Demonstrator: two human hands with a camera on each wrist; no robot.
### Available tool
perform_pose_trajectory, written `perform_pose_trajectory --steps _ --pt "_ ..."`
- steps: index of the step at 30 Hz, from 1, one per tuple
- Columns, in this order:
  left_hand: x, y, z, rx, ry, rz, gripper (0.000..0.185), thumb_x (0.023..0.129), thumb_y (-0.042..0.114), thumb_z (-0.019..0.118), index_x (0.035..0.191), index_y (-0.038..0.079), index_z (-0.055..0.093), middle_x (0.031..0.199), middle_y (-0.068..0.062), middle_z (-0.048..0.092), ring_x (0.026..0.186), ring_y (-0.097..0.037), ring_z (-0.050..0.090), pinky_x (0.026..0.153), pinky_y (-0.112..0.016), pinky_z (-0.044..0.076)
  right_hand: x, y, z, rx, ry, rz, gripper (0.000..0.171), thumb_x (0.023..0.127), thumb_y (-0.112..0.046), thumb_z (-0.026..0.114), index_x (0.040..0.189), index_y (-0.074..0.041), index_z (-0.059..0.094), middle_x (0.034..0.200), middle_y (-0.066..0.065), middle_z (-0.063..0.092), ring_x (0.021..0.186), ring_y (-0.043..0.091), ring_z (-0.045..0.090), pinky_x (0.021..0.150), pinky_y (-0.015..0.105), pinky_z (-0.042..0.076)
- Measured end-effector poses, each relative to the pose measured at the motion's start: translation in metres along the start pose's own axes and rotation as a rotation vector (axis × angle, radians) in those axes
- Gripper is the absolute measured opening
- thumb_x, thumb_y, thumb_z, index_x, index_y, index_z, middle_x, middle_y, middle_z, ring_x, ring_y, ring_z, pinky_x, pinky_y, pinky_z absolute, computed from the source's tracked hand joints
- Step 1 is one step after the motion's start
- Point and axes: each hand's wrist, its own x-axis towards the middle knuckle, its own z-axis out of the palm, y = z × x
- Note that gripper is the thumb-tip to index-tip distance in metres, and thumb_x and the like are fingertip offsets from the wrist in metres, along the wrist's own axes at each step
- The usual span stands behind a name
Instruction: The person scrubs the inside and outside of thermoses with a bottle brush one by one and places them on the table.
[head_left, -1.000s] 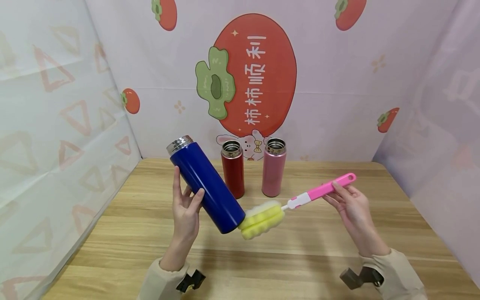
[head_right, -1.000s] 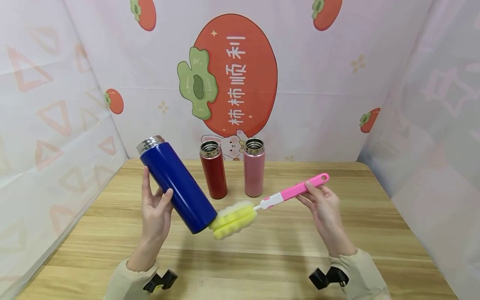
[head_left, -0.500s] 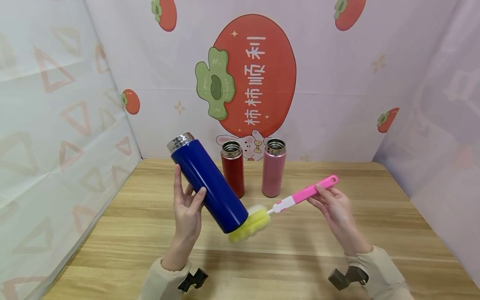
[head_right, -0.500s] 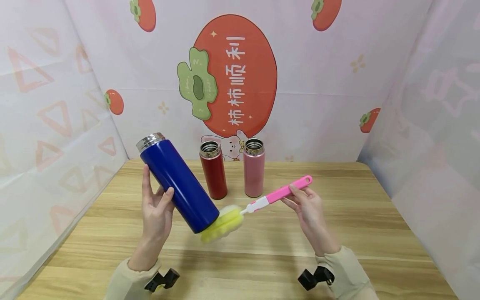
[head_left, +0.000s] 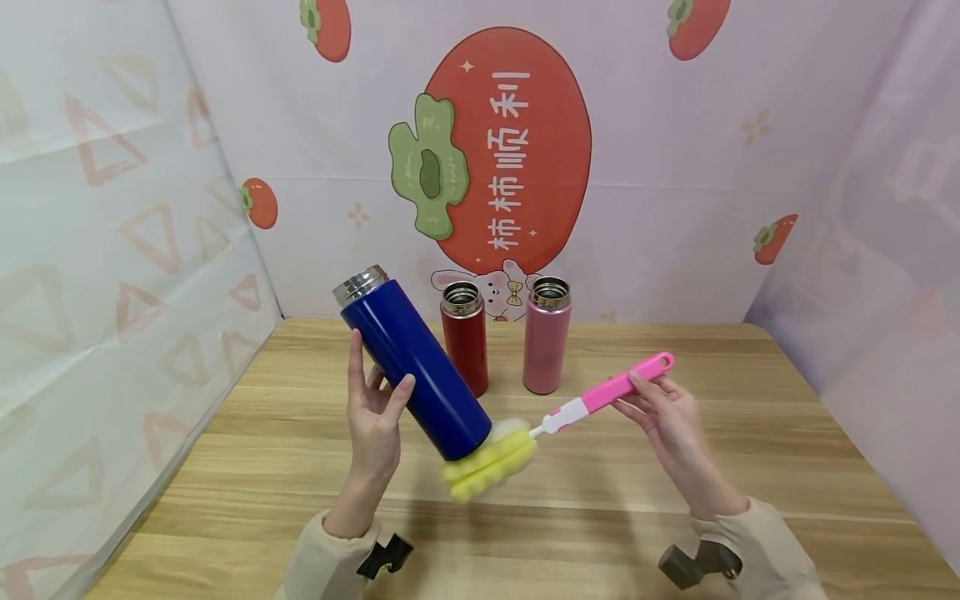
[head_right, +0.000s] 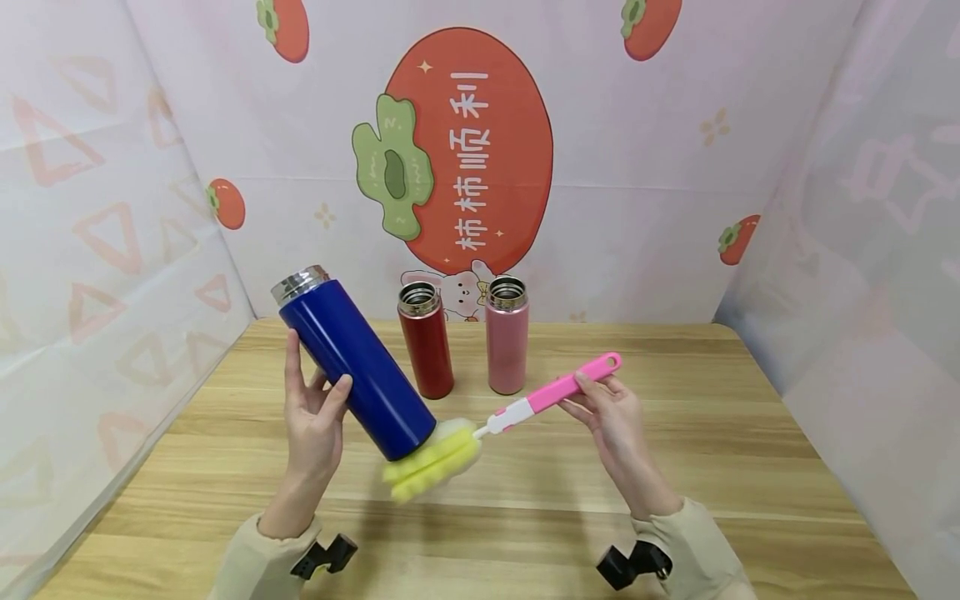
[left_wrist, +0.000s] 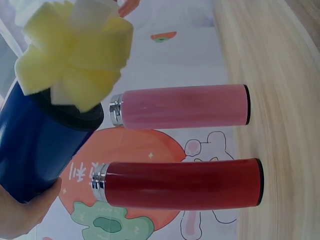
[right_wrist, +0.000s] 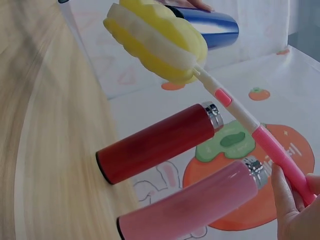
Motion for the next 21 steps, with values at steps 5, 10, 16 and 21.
perform_pose_trajectory --steps 5,10,16,21 --pt "-0.001 0.0 -0.005 0.048 0.004 -0.027 0.074 0.084 -0.008 0.048 0.142 0.026 0.016 0.13 -0.012 0.034 0.11 -0.023 0.046 0.086 -0.027 0.043 0.005 -0.001 -0.018 0.041 -0.064 -0.069 0.007 0.086 -0.004 0.055 0.089 -0.003 0.061 0.081 0.01 0.066 0.077 0.018 0.065 0.074 0.032 0.049" --pt "-0.003 0.002 -0.009 0.082 -0.001 -0.053 0.074 0.085 -0.007 0.049 0.142 0.026 0.015 0.131 -0.013 0.033 0.111 -0.023 0.045 0.086 -0.026 0.043 0.006 -0.004 -0.027 0.057 -0.064 -0.097 0.007 0.084 -0.004 0.057 0.089 -0.002 0.061 0.081 0.01 0.067 0.078 0.018 0.065 0.074 0.032 0.049" --pt "-0.005 0.004 -0.012 0.111 -0.004 -0.087 0.074 0.085 -0.007 0.048 0.142 0.025 0.014 0.131 -0.014 0.034 0.111 -0.022 0.046 0.086 -0.027 0.043 0.001 -0.014 -0.023 0.096 -0.012 -0.052 0.008 0.085 0.0 0.053 0.085 -0.001 0.061 0.08 0.011 0.066 0.076 0.018 0.065 0.073 0.031 0.049" --pt "-0.007 0.004 -0.013 0.117 -0.025 -0.076 0.075 0.084 -0.009 0.048 0.142 0.024 0.015 0.131 -0.014 0.035 0.11 -0.021 0.047 0.085 -0.028 0.044 0.003 -0.014 -0.026 0.089 0.027 -0.035 0.009 0.086 0.0 0.052 0.084 -0.002 0.061 0.078 0.01 0.066 0.074 0.018 0.065 0.072 0.031 0.049"
